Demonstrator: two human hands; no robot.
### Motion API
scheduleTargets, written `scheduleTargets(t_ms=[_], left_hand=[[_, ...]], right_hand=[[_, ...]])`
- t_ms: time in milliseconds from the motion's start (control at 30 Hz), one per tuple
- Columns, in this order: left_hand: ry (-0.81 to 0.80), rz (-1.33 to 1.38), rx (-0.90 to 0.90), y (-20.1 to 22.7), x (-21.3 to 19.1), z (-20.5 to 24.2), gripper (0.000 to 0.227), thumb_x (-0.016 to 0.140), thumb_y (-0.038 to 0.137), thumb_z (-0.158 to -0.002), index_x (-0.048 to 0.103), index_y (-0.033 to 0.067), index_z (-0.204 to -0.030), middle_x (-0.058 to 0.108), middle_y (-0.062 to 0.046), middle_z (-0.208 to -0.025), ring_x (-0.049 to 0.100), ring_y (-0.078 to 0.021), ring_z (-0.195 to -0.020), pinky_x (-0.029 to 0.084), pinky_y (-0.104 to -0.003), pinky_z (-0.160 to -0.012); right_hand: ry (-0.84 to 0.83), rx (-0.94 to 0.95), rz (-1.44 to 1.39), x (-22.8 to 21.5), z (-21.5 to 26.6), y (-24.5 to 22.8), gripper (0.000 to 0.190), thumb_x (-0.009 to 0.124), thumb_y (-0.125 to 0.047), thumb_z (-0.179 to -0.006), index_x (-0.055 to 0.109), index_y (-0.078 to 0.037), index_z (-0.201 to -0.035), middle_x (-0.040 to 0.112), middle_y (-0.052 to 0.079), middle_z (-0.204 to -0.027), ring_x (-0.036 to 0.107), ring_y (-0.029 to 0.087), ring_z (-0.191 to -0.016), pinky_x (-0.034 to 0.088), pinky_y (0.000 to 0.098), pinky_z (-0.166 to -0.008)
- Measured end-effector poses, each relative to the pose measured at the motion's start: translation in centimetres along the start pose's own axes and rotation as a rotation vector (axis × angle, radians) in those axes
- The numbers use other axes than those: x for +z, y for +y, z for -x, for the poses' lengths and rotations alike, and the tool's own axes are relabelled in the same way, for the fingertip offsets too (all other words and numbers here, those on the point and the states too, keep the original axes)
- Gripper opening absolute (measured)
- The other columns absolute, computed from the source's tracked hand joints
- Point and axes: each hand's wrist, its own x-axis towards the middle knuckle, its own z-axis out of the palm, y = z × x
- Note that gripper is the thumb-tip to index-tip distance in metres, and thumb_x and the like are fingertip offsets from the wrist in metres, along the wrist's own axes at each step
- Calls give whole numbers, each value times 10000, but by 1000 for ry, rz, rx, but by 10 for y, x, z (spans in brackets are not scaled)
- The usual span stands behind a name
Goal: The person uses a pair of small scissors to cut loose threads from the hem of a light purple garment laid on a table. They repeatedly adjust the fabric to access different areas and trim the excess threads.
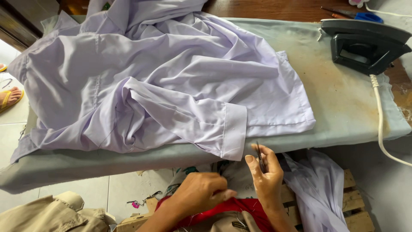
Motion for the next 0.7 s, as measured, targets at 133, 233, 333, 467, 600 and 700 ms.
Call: scheduleTargets(t_ms=[133,233,333,467,600,700], left_hand=[[556,-343,143,-4,-8,-11,275,748,282,-943,596,160,-1137,551,-55,-1115,545,-257,-944,480,-383,-738],[576,-491,55,-16,-5,-26,520,758,298,-907,579,204,-1386,565,-72,-1332,572,-265,-1120,478,-424,-867],[689,-257,-85,-35,6,-41,392,737,257,-917,639,158,-1284,683,-83,-1194,650,-291,-1012,503,-444,-830],[679,637,-513,-34,-30,-50,181,544,244,-1054,660,120,-993,769,-53,-873,746,-145,-729,627,-230,-578],[768,819,-611,-19,-61,-48,325,568,295,-1054,547,133,-773,587,-3,-608,593,-119,-555,503,-275,-591],[811,947,-600,-19,-62,-48,308,544,279,-1057,539,107,-802,546,-21,-663,560,-129,-582,589,-275,-566]], right_hand=[[4,149,-113,5,0,-4,210,741,-193,-924,744,-90,-1108,498,-61,-696,394,45,-599,381,211,-553],[-4,160,-133,8,2,1,173,696,-186,-952,766,-74,-1063,610,-28,-786,500,68,-716,430,228,-680],[-35,212,-180,4,2,-8,235,613,-225,-998,769,-55,-1043,516,-21,-736,454,85,-670,365,254,-609],[-82,247,-167,-5,-1,-10,360,533,-325,-1022,772,-61,-1072,368,-10,-518,379,109,-467,357,275,-423],[-108,278,-196,-6,-1,-6,354,538,-312,-1029,774,-50,-1066,339,-10,-525,334,104,-461,316,273,-407],[-152,221,-177,-4,-2,-7,325,533,-271,-1031,778,-57,-1048,334,-10,-511,327,102,-452,290,276,-401]])
